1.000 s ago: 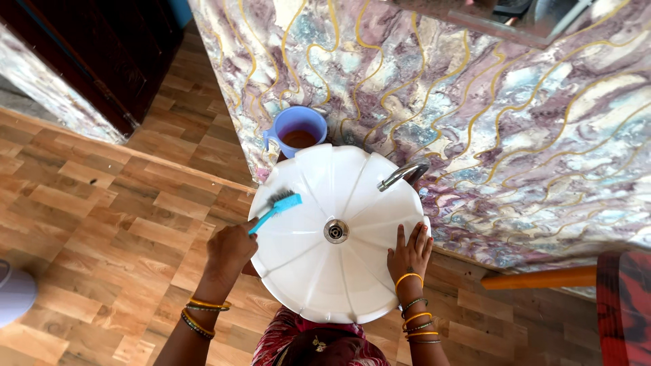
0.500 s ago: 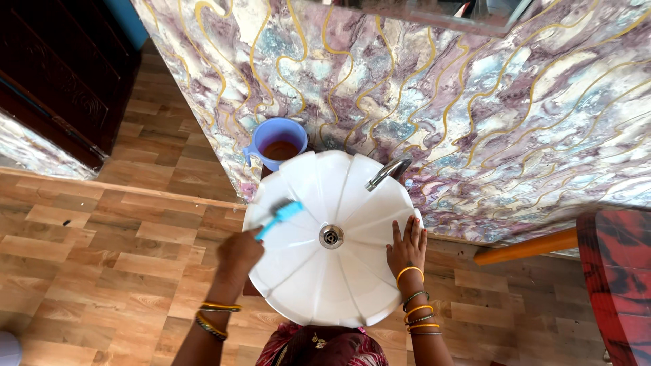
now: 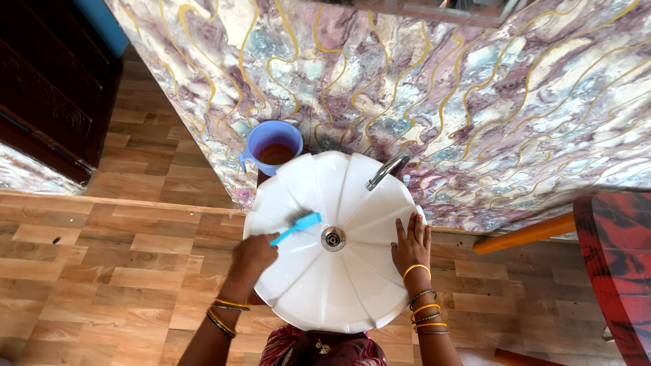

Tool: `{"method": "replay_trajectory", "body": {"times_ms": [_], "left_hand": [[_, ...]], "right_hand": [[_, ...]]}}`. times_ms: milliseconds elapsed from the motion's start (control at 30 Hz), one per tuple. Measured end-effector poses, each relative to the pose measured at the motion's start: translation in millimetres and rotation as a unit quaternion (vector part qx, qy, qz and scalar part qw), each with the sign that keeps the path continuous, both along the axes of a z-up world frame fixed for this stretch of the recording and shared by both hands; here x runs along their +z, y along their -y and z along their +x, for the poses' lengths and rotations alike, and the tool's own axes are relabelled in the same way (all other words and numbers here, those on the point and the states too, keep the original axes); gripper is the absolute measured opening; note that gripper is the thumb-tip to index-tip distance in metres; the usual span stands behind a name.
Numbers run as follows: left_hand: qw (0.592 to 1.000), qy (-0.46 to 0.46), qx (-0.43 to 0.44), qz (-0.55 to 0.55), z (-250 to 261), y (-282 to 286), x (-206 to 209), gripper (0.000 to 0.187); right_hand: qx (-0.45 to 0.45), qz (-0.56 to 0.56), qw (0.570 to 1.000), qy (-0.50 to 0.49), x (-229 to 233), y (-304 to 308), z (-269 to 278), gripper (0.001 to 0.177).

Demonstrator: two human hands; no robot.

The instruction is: The person scrubs a white pedestal sink with a blue brush, moving the brush in small strokes around the basin and central drain.

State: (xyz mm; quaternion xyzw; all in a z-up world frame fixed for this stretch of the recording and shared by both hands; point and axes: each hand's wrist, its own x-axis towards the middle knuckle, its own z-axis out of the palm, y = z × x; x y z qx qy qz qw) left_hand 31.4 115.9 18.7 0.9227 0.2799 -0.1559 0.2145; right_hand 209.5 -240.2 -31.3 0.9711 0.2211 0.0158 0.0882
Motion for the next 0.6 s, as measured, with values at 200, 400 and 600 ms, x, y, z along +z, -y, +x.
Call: {"method": "replay_trajectory", "body": {"times_ms": [200, 400, 600], "left_hand": [[0.994, 0.045, 0.085, 0.053, -15, -34, 41, 0.047], [0.999, -0.006, 0.040, 0.014, 2, 2, -14, 0.047], [0.999, 0.033, -0.016, 0.001, 5, 19, -33, 0.046]], "right_hand": [[0.000, -0.007, 1.000, 0.006, 0, -1, 0, 0.075], [0.000, -0.015, 1.000, 0.014, -2, 0, 2, 0.076], [-0.001, -0.008, 1.000, 0.006, 0, 1, 0, 0.077]]}}
